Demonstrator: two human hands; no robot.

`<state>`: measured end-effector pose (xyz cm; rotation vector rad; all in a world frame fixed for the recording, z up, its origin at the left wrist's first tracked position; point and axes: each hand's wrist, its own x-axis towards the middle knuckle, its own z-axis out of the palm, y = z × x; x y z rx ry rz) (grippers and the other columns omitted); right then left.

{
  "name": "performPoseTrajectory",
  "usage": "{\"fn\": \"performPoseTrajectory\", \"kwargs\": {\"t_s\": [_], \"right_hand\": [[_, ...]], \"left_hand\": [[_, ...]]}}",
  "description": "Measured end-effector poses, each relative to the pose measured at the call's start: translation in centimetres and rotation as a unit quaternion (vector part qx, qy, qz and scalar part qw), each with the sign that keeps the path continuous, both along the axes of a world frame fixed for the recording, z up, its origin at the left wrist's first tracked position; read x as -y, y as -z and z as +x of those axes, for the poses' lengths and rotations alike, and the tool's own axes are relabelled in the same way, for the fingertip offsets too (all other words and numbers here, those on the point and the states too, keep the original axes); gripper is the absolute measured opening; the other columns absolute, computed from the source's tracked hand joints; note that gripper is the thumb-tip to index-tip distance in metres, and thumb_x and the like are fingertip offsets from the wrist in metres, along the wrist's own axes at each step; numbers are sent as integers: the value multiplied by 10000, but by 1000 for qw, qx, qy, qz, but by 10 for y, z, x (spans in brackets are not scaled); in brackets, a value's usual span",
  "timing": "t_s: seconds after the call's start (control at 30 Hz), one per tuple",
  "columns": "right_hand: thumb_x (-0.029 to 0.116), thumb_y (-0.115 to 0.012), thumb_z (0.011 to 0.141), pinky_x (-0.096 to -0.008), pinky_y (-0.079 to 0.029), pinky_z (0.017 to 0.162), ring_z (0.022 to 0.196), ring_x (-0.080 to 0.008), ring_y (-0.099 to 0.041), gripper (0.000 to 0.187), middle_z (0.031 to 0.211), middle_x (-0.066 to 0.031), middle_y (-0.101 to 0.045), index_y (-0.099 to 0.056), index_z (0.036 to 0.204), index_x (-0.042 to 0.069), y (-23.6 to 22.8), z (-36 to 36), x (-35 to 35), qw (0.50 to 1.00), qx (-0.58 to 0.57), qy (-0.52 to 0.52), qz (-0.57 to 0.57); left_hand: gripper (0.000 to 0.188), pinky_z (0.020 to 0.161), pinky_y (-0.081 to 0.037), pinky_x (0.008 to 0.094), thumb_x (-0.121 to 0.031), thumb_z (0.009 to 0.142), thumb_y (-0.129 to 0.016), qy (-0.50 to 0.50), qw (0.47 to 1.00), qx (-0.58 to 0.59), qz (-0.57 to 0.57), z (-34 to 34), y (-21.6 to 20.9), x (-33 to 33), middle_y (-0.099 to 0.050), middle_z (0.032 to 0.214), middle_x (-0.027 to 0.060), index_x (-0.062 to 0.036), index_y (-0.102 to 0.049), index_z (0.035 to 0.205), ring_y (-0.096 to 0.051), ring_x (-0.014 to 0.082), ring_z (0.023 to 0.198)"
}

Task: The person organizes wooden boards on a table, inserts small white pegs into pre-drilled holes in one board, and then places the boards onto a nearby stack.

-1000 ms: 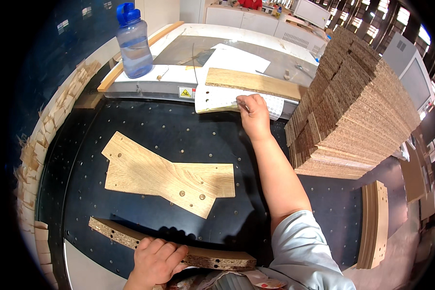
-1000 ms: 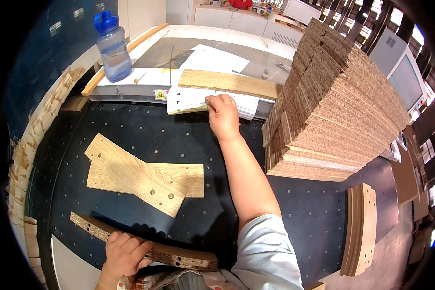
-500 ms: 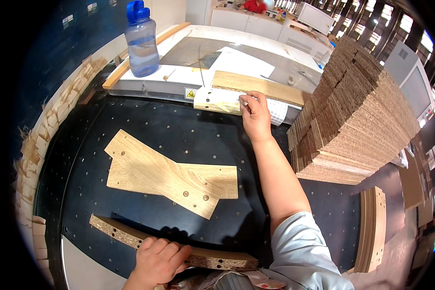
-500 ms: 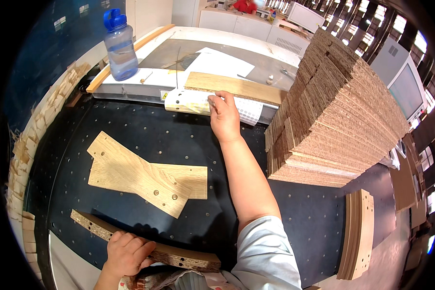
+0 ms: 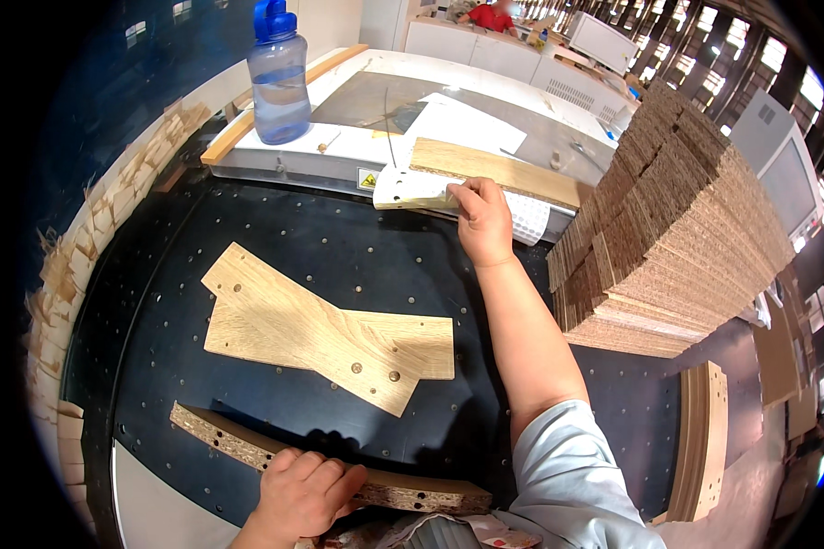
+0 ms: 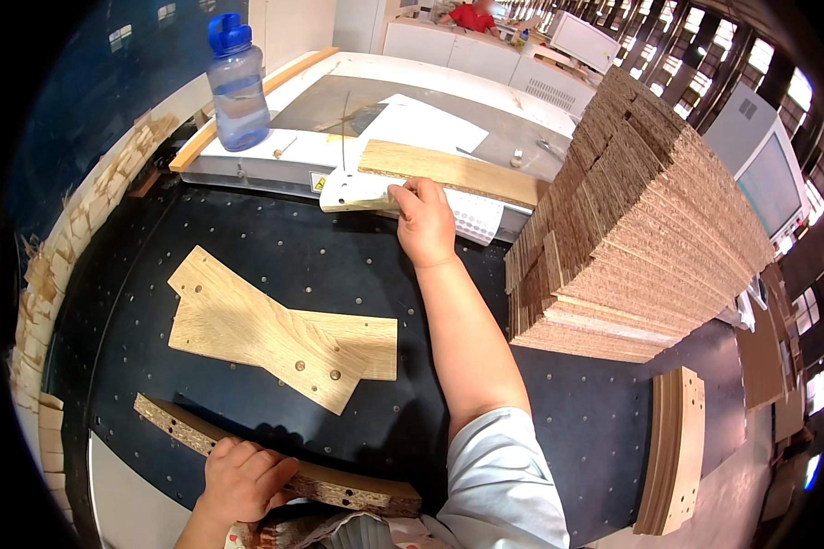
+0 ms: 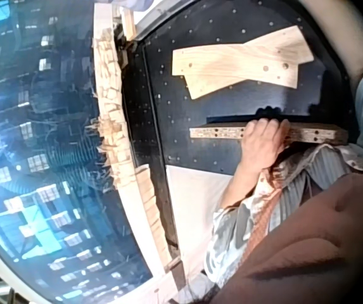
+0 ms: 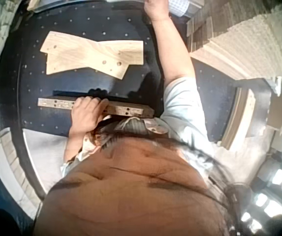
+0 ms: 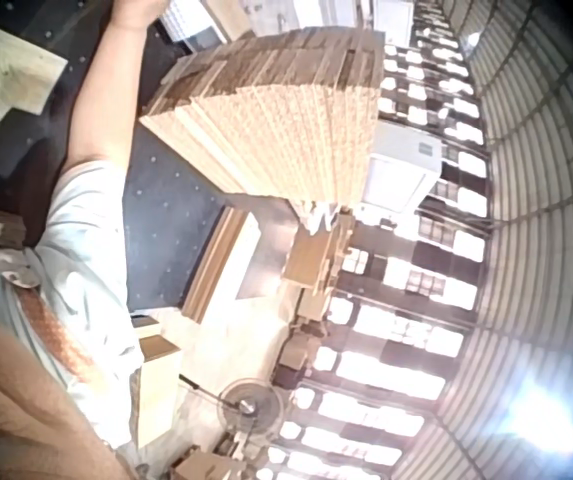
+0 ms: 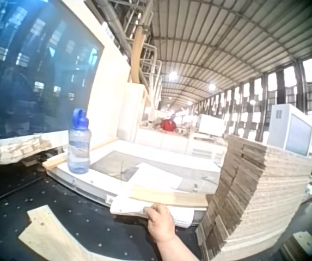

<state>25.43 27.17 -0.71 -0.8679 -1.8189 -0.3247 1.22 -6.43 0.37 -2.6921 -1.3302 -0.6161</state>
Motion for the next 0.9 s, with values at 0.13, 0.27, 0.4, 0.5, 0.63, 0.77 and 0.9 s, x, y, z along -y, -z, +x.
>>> {"fn": "performPoseTrajectory", "kwargs": {"t_s": [0.13,0.27,0.4,0.5,0.63,0.77,0.9], "right_hand": [[-69,-600,631,-349,-482,675,811,-266,-568,298,851,-60,-573,-662,862,108,-2,0,3,999,32,18,29],[-45,-600,631,-359,-483,638,819,-257,-561,254,849,-35,-556,-632,816,126,-3,-1,3,998,37,26,46],[-43,-597,632,-370,-487,634,805,-259,-552,234,834,-36,-542,-602,800,119,-6,-3,3,996,48,34,65],[-42,-597,632,-371,-489,634,798,-263,-548,228,825,-44,-535,-595,801,111,-6,-2,2,996,56,29,68],[-41,-598,639,-377,-483,640,797,-275,-546,217,819,-60,-533,-593,803,100,-4,0,-1,996,59,20,65],[-42,-600,653,-386,-476,656,793,-291,-543,206,807,-79,-530,-585,816,84,-2,0,-1,997,49,14,54],[-42,-603,667,-394,-471,669,791,-308,-540,195,799,-96,-526,-577,824,71,-1,0,-2,998,38,4,42]], "left_hand": [[315,640,-351,285,-275,591,-701,1,1000,10,3,1,-1,0,-531,767,-47,-158,-691,884,-485,133,695],[298,632,-349,283,-264,587,-722,4,1000,14,8,1,-2,-1,-537,765,-46,-152,-693,861,-489,132,692],[301,626,-347,281,-262,579,-731,4,1000,12,15,1,-1,-1,-538,765,-44,-152,-694,856,-489,130,685],[303,623,-346,278,-262,576,-734,5,1000,14,18,1,-1,-1,-536,762,-46,-153,-693,855,-490,128,684],[320,619,-346,276,-270,567,-732,3,1000,17,23,1,0,-1,-532,759,-48,-157,-692,864,-492,126,685],[337,616,-353,269,-279,555,-722,2,1000,20,19,1,-2,-1,-527,754,-50,-167,-690,871,-493,123,686],[346,613,-358,262,-285,544,-710,3,999,18,29,1,-1,-2,-521,749,-54,-174,-690,870,-492,118,686]]}}
